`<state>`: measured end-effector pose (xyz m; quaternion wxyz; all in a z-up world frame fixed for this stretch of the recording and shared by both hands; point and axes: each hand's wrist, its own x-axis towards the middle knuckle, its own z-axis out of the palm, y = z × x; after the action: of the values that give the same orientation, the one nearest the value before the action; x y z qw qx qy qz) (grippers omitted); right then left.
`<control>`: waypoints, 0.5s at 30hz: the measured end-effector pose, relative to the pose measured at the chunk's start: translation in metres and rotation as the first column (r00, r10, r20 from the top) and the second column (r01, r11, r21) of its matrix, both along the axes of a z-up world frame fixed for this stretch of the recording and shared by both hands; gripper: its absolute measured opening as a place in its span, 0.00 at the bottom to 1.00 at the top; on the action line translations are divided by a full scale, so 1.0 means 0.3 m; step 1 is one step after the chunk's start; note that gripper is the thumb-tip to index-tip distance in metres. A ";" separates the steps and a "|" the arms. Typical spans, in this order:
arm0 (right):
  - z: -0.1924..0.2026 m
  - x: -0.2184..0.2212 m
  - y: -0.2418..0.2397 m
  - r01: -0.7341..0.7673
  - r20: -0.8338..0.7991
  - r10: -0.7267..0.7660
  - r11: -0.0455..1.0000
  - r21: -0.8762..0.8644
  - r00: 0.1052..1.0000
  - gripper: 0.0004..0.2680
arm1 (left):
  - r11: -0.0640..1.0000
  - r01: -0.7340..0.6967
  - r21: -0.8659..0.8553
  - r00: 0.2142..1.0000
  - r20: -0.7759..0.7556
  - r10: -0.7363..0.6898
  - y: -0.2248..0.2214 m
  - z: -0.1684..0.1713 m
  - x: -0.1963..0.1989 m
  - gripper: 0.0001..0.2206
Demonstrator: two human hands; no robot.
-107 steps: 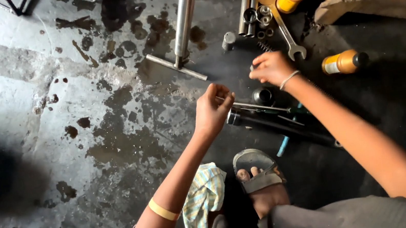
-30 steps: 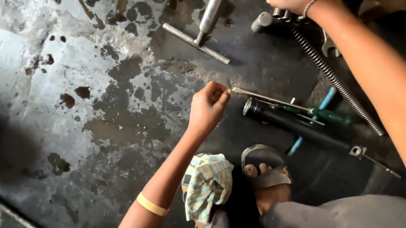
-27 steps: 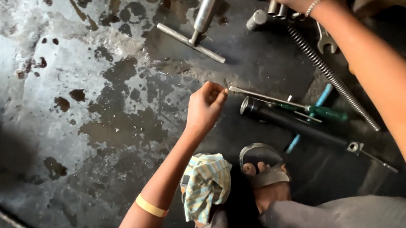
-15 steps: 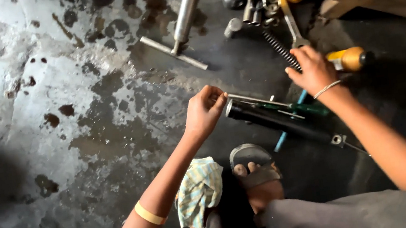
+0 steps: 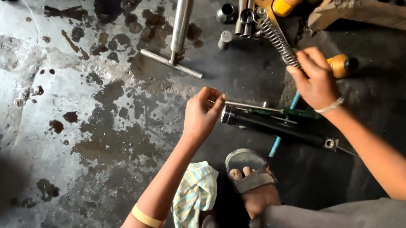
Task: The person cleans motorcycle fork and suspension components and organizes a tool chest.
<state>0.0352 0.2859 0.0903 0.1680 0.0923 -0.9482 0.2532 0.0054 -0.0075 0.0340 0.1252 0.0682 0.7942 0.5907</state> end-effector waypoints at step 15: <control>0.462 -0.329 -0.076 -0.338 -0.082 0.573 0.585 0.737 0.815 0.10 | 0.876 -0.021 -0.483 0.793 -0.542 -0.279 0.316 -0.333 -0.474 0.13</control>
<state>-0.0633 0.2631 0.2288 0.1963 0.4301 -0.8751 -0.1035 -0.1367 0.0872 -0.0659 -0.0770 0.2739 0.9034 0.3208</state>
